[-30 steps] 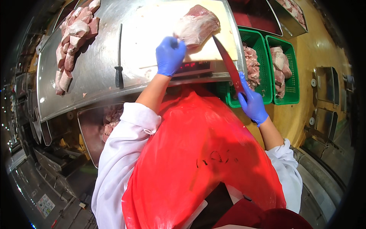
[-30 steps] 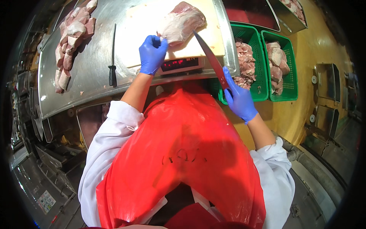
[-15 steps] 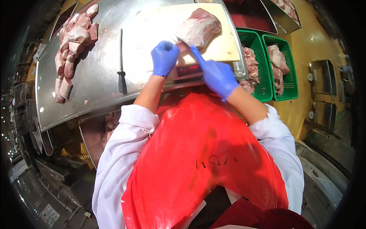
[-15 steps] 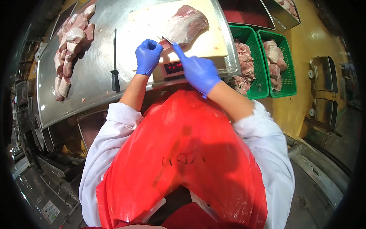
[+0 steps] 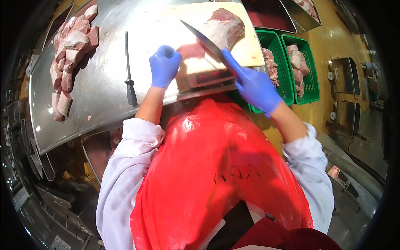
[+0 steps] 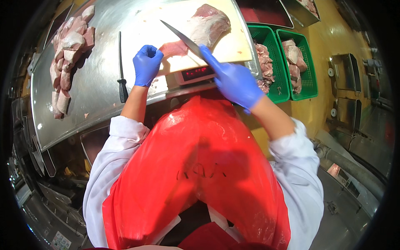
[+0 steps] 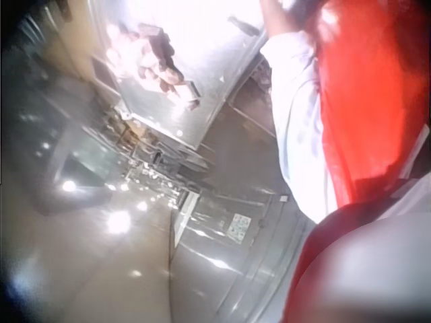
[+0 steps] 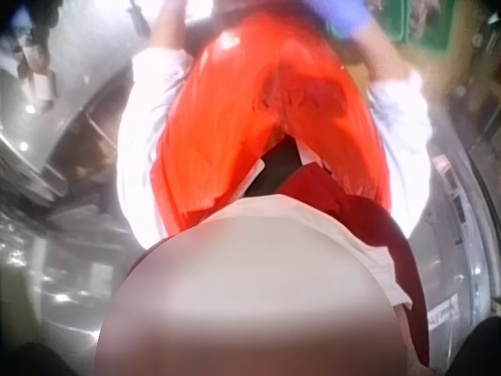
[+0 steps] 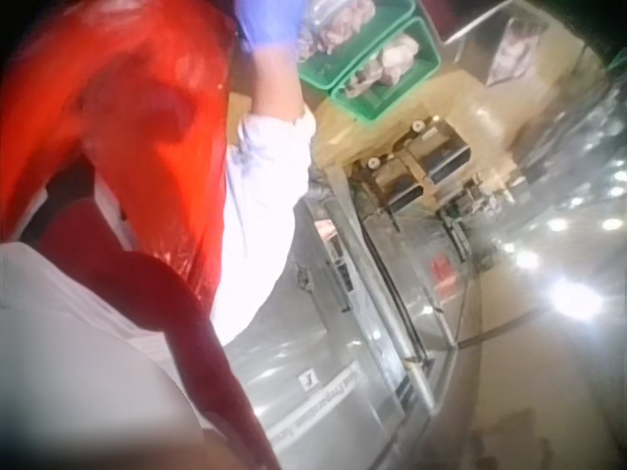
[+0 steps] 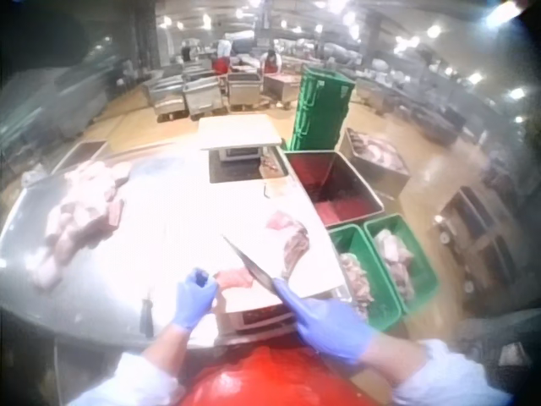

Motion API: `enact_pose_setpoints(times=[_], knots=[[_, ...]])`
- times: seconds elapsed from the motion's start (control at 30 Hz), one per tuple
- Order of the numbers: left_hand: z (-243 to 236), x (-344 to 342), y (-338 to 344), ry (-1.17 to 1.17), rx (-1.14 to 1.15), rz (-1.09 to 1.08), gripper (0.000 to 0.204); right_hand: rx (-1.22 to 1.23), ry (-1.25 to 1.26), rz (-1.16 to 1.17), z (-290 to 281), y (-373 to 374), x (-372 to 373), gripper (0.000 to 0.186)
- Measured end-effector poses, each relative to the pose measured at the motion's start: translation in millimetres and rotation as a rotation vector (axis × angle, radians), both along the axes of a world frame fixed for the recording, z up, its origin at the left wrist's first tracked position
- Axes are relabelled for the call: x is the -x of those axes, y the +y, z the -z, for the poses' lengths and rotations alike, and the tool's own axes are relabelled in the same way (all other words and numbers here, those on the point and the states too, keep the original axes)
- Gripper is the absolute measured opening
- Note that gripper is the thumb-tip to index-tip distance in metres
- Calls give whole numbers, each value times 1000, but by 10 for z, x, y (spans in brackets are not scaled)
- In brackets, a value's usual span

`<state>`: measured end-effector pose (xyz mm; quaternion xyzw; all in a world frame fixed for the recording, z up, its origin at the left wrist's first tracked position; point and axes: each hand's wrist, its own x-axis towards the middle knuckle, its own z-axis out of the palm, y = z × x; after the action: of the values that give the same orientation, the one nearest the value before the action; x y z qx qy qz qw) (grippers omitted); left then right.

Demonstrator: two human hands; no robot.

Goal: The person cuts large pieces of raw meat into smaller portions using a knife on a cutting board. The cut pieces are placed into green plastic baskets while the remaining meat is kept on the metal table.

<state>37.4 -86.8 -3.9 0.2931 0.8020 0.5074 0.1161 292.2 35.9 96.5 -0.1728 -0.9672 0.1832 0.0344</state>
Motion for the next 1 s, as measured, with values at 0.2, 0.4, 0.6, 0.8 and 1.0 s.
enact_pose_setpoints(times=[0.2,0.4,0.6,0.8,1.0], knots=[[40,71,12,-31,-17,33,22,-10,-182,153,256,-50,739,77],[-389,205,-143,-169,-378,42,7,18,-336,57,56,-108,-466,87],[-1333,-193,405,47,-546,314,4,236,27,175,475,-23,-1501,81],[-1483,-704,1478,243,-170,705,37,508,212,438,773,-58,-1675,80],[-774,-538,1783,568,738,401,97,780,391,737,928,-109,-1914,80]])
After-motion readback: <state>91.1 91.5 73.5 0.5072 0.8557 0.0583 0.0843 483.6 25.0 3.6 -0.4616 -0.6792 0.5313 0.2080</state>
